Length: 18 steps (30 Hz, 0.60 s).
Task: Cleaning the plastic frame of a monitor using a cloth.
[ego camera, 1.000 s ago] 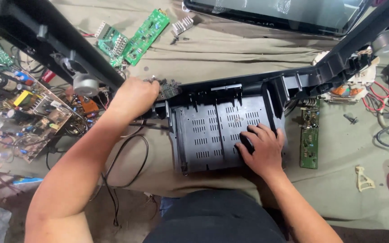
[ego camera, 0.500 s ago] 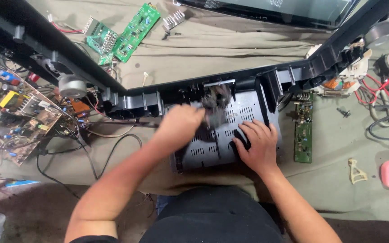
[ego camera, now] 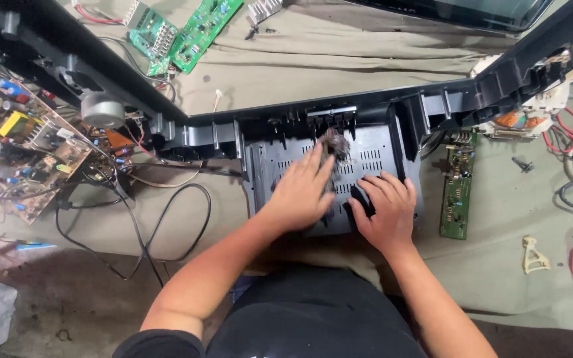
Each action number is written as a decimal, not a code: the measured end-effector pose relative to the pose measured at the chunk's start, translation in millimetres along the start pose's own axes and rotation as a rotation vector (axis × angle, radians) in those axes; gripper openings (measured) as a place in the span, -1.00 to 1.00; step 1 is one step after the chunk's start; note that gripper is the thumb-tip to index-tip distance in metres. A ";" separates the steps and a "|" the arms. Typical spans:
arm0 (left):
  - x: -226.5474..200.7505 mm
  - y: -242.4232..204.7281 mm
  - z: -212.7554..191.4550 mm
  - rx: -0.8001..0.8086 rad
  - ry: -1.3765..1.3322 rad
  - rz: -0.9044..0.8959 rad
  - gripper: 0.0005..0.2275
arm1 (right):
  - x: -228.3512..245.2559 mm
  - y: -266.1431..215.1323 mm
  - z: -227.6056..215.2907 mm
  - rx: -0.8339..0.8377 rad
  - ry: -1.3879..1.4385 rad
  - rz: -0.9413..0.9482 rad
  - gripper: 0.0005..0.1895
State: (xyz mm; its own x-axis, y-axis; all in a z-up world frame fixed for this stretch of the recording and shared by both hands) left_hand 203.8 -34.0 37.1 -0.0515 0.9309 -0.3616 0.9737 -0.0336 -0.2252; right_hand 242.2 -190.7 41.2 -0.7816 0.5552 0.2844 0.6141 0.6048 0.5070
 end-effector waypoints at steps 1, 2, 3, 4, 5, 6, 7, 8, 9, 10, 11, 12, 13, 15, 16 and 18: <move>-5.4 -12.5 4.4 -0.119 0.027 0.064 -0.33 | -0.4 -1.7 0.2 -0.003 0.007 -0.002 -0.62; -10.5 -27.0 9.1 -0.237 0.054 0.128 -0.27 | -0.4 -3.3 0.8 -0.006 0.013 -0.003 -0.62; -6.3 -39.2 15.1 -0.237 0.054 0.120 -0.27 | 0.7 -2.3 -0.2 -0.003 0.020 -0.008 -0.62; -4.1 -51.7 24.3 -0.207 0.107 0.132 -0.29 | 3.2 -1.2 -2.1 -0.012 0.014 -0.020 -0.63; -1.5 -65.3 33.8 -0.177 0.159 0.140 -0.32 | 6.3 -0.1 -3.6 -0.019 0.011 -0.036 -0.64; 5.2 -63.1 25.6 -0.178 0.159 0.128 -0.32 | 5.2 0.0 -0.7 -0.016 0.020 -0.044 -0.64; 16.3 -60.1 22.8 -0.123 0.224 0.066 -0.36 | 5.3 -1.5 0.3 -0.026 -0.005 -0.057 -0.63; 27.4 -57.8 19.9 -0.068 0.289 0.004 -0.40 | 5.1 -3.2 1.2 -0.036 -0.030 -0.070 -0.62; 30.6 -51.0 -1.4 -0.064 0.286 0.001 -0.40 | 5.3 -4.8 3.9 -0.032 -0.027 -0.070 -0.62; 44.0 -43.8 -20.2 -0.015 0.300 -0.116 -0.42 | 4.8 -6.5 5.1 -0.038 -0.028 -0.066 -0.63; 56.8 -35.3 -40.0 0.030 0.316 -0.227 -0.44 | 3.0 -7.4 5.8 -0.050 -0.034 -0.061 -0.64; 57.6 -29.9 -35.4 0.029 0.317 -0.224 -0.44 | 2.6 -7.7 5.7 -0.052 -0.035 -0.059 -0.64; 62.9 -24.2 -29.3 0.067 0.350 -0.260 -0.45 | 2.8 -7.3 5.4 -0.055 -0.036 -0.058 -0.65; 62.6 -20.7 -24.9 0.104 0.383 -0.291 -0.45 | 3.0 -5.9 2.3 -0.059 -0.041 -0.055 -0.66; 57.7 -23.5 -21.2 0.161 0.415 -0.278 -0.45 | 2.6 -4.9 1.0 -0.047 -0.024 -0.047 -0.67; 60.0 -35.4 5.5 0.217 0.450 -0.269 -0.46 | 2.0 -2.3 1.5 -0.038 -0.004 -0.041 -0.68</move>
State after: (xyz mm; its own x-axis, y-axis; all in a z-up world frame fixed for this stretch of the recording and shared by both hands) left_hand 165.1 21.0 18.4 -0.1455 0.9787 0.1451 0.8691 0.1965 -0.4539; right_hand 239.4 -190.1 39.4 -0.8055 0.5326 0.2600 0.5771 0.6049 0.5487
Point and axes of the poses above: each hand's wrist, its own y-axis towards the middle knuckle, its own z-axis out of the palm, x = y × z, the point moved 9 cm from there along y, towards the middle knuckle, and after that the axes turned 4 degrees about -z, right-handed, at the moved point
